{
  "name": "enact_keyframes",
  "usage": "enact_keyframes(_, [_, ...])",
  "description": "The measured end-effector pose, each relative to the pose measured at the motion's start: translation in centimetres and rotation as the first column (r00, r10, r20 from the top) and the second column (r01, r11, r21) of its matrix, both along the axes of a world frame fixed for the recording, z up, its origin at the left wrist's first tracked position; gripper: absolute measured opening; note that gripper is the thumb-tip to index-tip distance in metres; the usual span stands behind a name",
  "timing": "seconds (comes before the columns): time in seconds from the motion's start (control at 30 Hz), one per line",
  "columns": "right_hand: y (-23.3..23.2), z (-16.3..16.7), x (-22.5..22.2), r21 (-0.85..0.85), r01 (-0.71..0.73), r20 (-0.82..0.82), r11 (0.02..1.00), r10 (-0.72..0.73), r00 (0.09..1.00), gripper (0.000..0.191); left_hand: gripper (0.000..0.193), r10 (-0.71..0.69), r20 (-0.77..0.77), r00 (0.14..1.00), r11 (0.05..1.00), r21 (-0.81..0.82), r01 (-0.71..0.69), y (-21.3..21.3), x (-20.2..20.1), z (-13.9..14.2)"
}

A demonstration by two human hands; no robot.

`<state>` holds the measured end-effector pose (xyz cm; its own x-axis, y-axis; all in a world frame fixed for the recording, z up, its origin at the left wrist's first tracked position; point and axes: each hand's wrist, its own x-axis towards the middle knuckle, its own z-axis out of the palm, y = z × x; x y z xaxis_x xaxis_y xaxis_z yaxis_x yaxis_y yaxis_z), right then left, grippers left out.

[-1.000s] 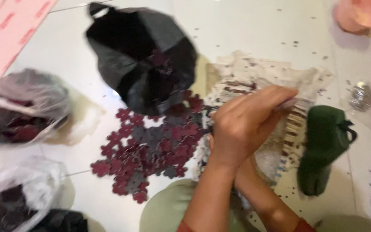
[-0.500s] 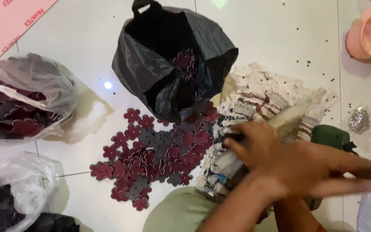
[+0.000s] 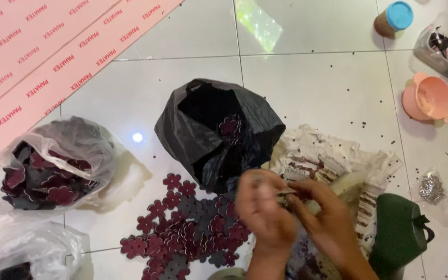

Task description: The person sits on the floor and decorates a fabric shoe upper, using a small stick to apply glue and pressing flower-shaped sequin cutouts onto the upper one at a time. They occasionally reposition the green shoe and pick new cutouts from the pile beside them.

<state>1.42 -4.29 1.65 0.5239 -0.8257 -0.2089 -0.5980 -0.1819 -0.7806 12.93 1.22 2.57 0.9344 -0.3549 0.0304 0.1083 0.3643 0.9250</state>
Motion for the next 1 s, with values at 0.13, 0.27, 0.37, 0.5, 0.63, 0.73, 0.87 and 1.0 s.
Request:
enact_keyframes(0.13, [1.1, 4.9, 4.5, -0.169, 0.035, 0.072, 0.985, -0.023, 0.997, 0.024, 0.024, 0.232, 0.057, 0.971, 0.972, 0.007, -0.233, 0.3, 1.2, 0.4])
enact_keyframes(0.27, [0.5, 7.5, 10.0, -0.243, -0.288, 0.134, 0.926, 0.326, 0.936, 0.026, 0.025, 0.408, 0.018, 0.913, 0.91, 0.076, -0.408, 0.3, 2.8, 0.7])
enact_keyframes(0.37, [-0.1, 6.6, 13.7, -0.131, -0.379, 0.095, 0.916, 0.392, 0.915, 0.035, 0.029, 0.47, 0.048, 0.881, 0.87, 0.14, -0.472, 0.8, 3.3, 0.3])
enact_keyframes(0.5, [-1.3, 3.1, 17.3, -0.129, -0.37, 0.197, 0.92, 0.389, 0.9, 0.043, 0.03, 0.433, 0.113, 0.894, 0.871, 0.202, -0.447, 1.0, 2.7, -0.3])
enact_keyframes(0.63, [-2.6, -0.7, 19.8, -0.071, -0.348, 0.134, 0.935, 0.354, 0.925, 0.045, 0.03, 0.378, 0.121, 0.918, 0.895, 0.206, -0.395, 0.7, 2.3, -0.5])
enact_keyframes(0.73, [-2.9, -3.6, 21.8, -0.343, -0.295, 0.102, 0.892, 0.347, 0.932, 0.046, 0.029, 0.373, 0.12, 0.92, 0.899, 0.197, -0.391, 0.6, 2.4, -0.6])
enact_keyframes(0.87, [-2.6, -6.3, 22.7, -0.309, -0.266, -0.097, 0.913, 0.248, 0.964, 0.048, 0.029, 0.377, 0.118, 0.918, 0.9, 0.188, -0.394, 0.6, 2.9, -1.0])
enact_keyframes(1.0, [-2.4, -6.4, 23.5, -0.254, -0.265, -0.153, 0.93, 0.232, 0.961, 0.041, 0.028, 0.38, 0.118, 0.917, 0.901, 0.179, -0.396, 0.5, 3.5, -1.5])
